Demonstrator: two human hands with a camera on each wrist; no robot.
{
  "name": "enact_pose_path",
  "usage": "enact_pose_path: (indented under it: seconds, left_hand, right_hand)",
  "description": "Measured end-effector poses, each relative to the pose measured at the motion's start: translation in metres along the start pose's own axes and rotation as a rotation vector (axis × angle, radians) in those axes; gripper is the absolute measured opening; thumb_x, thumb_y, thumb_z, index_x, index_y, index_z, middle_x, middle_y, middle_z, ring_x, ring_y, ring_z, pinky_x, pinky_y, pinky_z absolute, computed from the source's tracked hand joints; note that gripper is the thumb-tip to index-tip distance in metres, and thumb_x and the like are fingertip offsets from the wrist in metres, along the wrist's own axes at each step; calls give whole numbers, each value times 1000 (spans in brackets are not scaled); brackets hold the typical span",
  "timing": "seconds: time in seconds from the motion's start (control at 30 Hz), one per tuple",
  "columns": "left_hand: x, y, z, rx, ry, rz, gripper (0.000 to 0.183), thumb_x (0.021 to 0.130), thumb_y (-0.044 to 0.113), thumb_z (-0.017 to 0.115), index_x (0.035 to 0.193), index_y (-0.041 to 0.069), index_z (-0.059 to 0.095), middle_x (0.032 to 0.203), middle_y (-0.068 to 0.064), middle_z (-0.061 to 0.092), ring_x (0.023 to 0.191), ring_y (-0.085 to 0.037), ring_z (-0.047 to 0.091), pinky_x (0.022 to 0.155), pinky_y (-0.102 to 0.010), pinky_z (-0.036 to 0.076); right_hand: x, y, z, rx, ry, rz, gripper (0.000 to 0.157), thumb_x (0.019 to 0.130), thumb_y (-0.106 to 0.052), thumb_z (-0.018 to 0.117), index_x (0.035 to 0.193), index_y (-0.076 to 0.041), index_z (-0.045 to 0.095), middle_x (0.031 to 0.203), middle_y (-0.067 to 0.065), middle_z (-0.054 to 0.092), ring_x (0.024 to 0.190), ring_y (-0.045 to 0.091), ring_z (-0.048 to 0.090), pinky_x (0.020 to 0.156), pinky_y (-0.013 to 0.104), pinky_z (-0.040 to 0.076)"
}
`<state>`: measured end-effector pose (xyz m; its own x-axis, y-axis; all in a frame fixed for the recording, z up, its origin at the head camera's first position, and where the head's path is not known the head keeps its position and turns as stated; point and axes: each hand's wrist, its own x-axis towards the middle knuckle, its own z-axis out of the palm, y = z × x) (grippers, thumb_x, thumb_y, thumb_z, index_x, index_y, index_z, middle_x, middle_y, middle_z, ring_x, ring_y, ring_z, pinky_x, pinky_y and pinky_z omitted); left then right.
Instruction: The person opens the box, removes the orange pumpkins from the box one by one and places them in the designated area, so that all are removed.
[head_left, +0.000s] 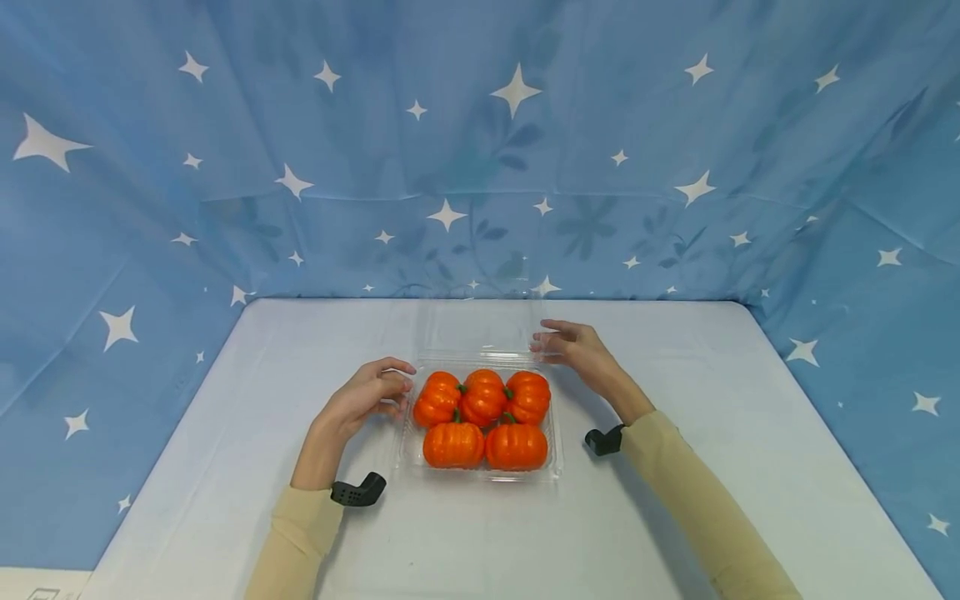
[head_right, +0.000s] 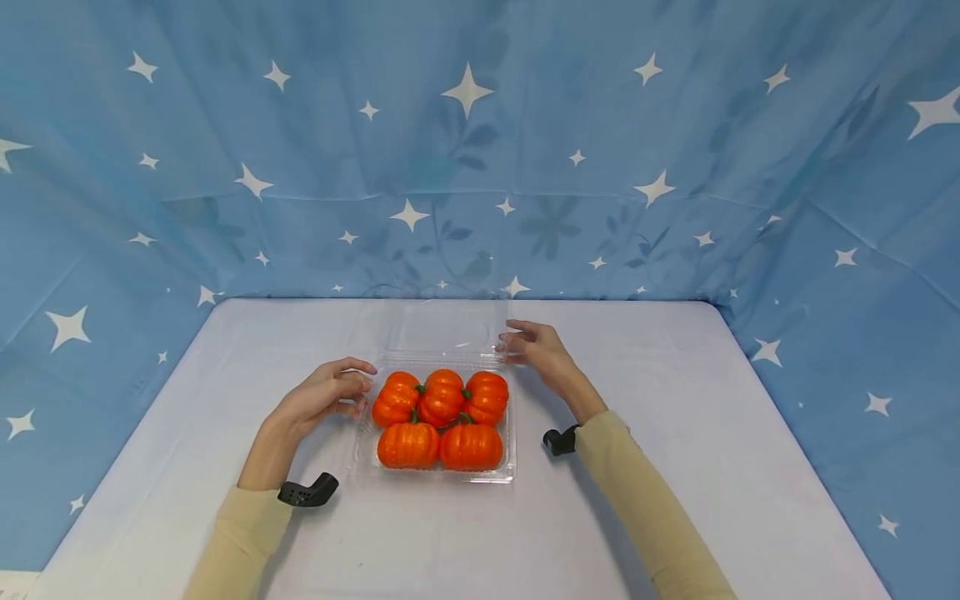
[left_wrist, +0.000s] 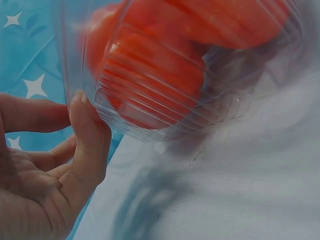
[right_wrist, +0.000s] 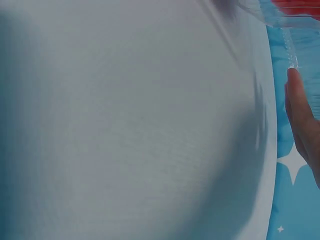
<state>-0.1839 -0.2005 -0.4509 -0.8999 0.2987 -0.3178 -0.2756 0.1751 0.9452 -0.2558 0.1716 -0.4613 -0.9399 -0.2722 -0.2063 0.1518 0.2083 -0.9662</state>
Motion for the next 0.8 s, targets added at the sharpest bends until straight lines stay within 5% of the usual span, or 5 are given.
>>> enact_pose_path:
  seconds: [0.53, 0.8]
  left_hand:
    - [2, -2, -2, 8, 1, -3, 41, 100, 5, 54, 138, -8, 47, 83, -6, 59, 67, -16, 57, 61, -27, 55]
    - [0, -2, -2, -4, -13, -7, 43, 100, 5, 55, 139, -9, 46, 84, -7, 59, 68, -17, 59, 63, -29, 57]
  right_hand:
    - [-4, 2, 1, 5, -19, 93, 54, 105, -14, 53, 154, 4, 40, 147, 27, 54, 129, 34, 62, 97, 28, 56]
    - [-18, -7, -2, -96, -39, 86, 61, 104, -16, 55, 156, 5, 31, 147, 31, 50, 129, 41, 60, 111, 48, 47]
